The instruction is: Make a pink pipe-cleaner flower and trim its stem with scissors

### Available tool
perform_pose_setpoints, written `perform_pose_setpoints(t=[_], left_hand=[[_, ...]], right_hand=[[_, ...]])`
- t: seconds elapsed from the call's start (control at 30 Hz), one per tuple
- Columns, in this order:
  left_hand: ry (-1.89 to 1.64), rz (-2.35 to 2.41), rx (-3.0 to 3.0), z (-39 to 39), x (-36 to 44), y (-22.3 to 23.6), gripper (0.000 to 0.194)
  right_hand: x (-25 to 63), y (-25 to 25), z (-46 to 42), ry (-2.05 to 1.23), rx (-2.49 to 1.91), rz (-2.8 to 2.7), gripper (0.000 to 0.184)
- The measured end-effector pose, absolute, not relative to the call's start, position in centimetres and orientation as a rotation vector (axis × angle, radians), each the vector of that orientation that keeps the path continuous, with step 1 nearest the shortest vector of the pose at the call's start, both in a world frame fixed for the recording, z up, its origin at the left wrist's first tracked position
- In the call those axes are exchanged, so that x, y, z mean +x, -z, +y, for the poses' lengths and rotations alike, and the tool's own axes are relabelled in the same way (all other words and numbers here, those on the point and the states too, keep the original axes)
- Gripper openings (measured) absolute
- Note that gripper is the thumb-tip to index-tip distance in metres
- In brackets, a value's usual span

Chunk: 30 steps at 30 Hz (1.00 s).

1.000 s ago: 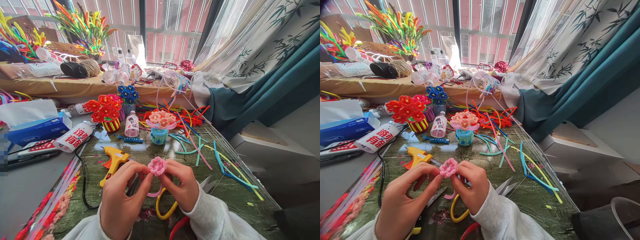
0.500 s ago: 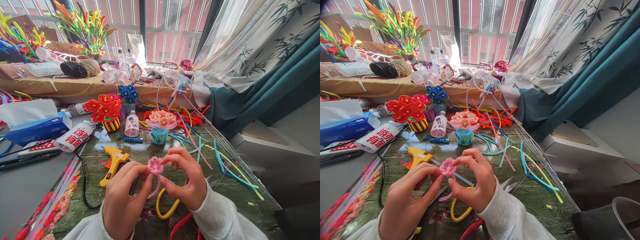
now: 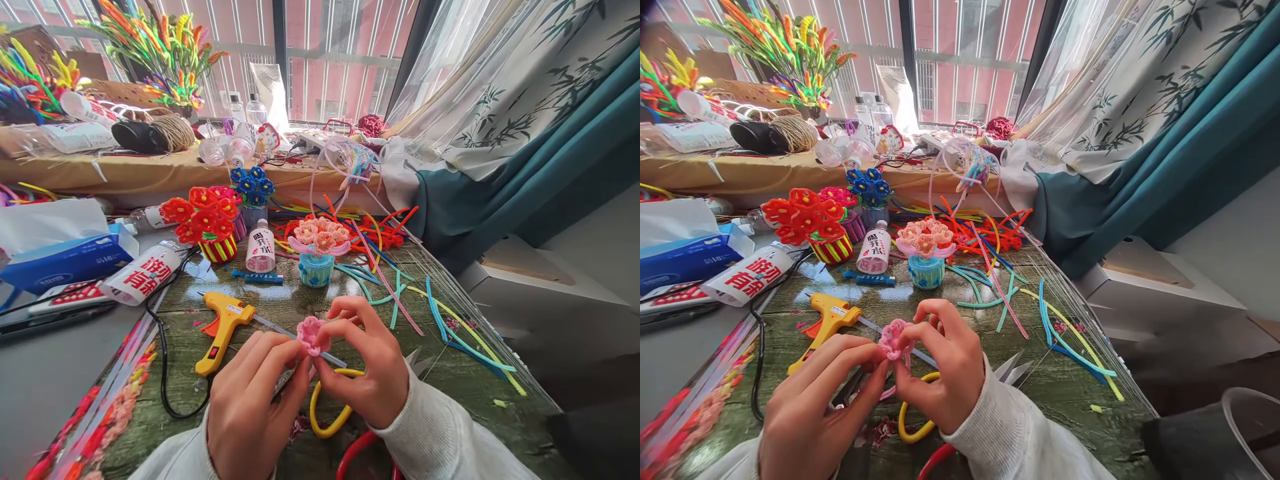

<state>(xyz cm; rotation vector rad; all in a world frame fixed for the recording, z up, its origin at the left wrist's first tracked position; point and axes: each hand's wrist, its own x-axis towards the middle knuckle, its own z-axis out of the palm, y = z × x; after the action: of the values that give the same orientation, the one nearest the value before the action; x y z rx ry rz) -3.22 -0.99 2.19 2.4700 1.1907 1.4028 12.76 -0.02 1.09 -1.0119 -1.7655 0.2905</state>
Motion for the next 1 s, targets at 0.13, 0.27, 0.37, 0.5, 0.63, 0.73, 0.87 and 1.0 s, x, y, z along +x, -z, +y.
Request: perform_pose_setpoints(t=[0.13, 0.27, 0.37, 0.5, 0.63, 0.73, 0.87, 1.0], left_hand=[[-1.448, 1.173, 2.494, -1.15, -3.14, -2.29, 0.011], [-1.453, 1.182, 2.485, -1.25, -2.98, -2.35, 0.010], [-1.451, 1.180, 2.483, -1.27, -2.84, -2.30, 0.010], [-1.441, 1.174, 2.491, -1.31, -2.74, -2.17, 0.010], [-1.445, 1.178, 2.496, -1.41, -2.69, -2.11, 0.011], [-1.454, 1.181, 2.499, -1.41, -2.61, -2.17, 0.012], [-1.448, 1.184, 2.490, -1.40, -2.57, -2.19, 0.013], [-1.459, 1.192, 2.495, -1.42, -2.61, -2.12, 0.013]], right_hand=[[12.78, -1.09, -0.15, -0.247, -1.018, -1.754, 0.011], [12.74, -1.02, -0.30, -0.216, -1.018, -1.763, 0.012], [12.69, -1.09, -0.41, -0.163, -1.016, -1.767, 0.011], [12.62, -1.31, -0.49, -0.103, -1.022, -1.764, 0.010], [12.54, -1.48, -0.51, -0.051, -1.021, -1.760, 0.009], [12.51, -1.51, -0.53, -0.029, -1.022, -1.761, 0.010], [12.49, -1.49, -0.55, -0.020, -1.021, -1.764, 0.011], [12.54, -1.48, -0.55, -0.008, -1.029, -1.761, 0.011]])
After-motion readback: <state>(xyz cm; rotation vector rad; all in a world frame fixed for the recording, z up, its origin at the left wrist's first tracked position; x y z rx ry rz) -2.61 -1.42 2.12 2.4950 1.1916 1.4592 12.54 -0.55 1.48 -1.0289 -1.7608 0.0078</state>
